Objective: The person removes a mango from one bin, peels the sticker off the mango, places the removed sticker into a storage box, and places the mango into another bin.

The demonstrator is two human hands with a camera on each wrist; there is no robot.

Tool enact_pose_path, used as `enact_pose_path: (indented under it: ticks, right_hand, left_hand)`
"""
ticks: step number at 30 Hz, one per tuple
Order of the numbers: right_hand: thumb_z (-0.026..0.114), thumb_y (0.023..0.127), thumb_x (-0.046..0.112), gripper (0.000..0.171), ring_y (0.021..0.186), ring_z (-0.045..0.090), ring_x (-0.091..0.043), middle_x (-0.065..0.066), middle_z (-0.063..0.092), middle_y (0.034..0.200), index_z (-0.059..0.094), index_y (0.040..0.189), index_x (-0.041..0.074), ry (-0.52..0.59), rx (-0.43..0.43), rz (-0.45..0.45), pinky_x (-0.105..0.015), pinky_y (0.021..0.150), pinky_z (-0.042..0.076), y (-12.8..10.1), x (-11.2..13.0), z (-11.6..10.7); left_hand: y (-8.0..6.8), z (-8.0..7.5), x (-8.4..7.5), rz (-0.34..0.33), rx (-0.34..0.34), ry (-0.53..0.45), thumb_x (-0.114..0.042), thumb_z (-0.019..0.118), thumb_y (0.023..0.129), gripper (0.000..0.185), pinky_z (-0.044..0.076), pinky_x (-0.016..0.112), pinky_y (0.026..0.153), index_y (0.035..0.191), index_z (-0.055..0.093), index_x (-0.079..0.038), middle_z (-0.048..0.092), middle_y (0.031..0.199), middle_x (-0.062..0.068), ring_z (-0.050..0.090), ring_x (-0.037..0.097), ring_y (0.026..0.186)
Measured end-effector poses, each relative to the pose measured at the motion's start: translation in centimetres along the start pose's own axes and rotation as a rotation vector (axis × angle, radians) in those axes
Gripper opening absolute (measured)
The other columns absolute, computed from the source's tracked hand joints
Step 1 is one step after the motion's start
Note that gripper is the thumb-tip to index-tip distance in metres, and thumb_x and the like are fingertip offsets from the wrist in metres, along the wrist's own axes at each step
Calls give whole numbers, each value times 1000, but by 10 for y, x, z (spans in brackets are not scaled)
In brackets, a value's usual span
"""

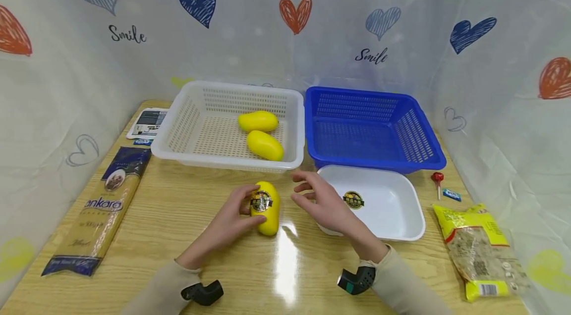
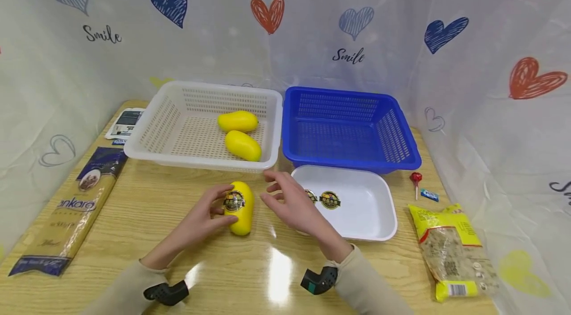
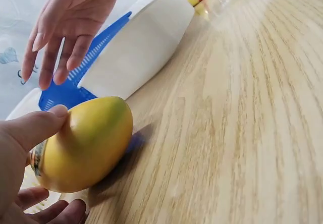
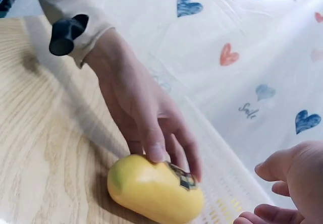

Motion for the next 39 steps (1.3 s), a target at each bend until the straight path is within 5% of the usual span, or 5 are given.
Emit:
enact_pose_path:
  ticks: [7, 14, 20, 30, 39]
  right_hand:
    - [59, 99, 19, 42, 110, 61, -24, -12, 54, 128, 52, 137, 4, -68, 91, 49, -34, 88, 53, 12, -5, 14]
    - [61, 97, 17, 37, 100, 61, -20, -12, 57, 115, 59, 130, -1, -227, 152, 20, -30, 83, 52, 26, -5, 30]
    - [64, 95, 16, 31, 95, 57, -18, -9, 56, 109, 65, 122, 3, -316, 121, 10, -32, 83, 50, 28, -4, 36]
    - [66, 93, 10, 11, 91, 60, -14, -4, 60, 101, 64, 103, 7, -216, 54, 23, -26, 78, 51, 31, -6, 39]
    - [62, 93, 4, 8, 87, 60, -12, 0, 60, 94, 63, 96, 12, -273, -49, -78, -24, 76, 52, 35, 7, 36]
  left_hand:
    - [9, 8, 1, -28, 47, -62, -11, 79, 83, 75, 53, 30, 84, 145, 38, -10, 35, 142, 15, 53, 30, 115]
    - [10, 11, -1, -33, 20, -46, -9, 79, 83, 74, 54, 29, 84, 144, 38, -6, 36, 141, 18, 54, 32, 114]
    - [10, 14, -3, -46, -12, -12, -9, 80, 82, 72, 54, 30, 83, 143, 41, -6, 38, 140, 18, 53, 31, 113]
    - [10, 17, -4, -25, -46, 26, -8, 82, 79, 73, 54, 30, 82, 141, 44, -5, 40, 137, 19, 51, 31, 114]
    - [10, 18, -10, -41, -93, 103, -13, 83, 78, 72, 52, 32, 80, 140, 46, -5, 43, 134, 17, 50, 29, 112]
Point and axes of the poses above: each hand's wrist, its own y-axis towards the middle knuckle, its own z-axis out of the palm, x = y × z, the point moved 3 cm from there along y, towards the middle knuckle
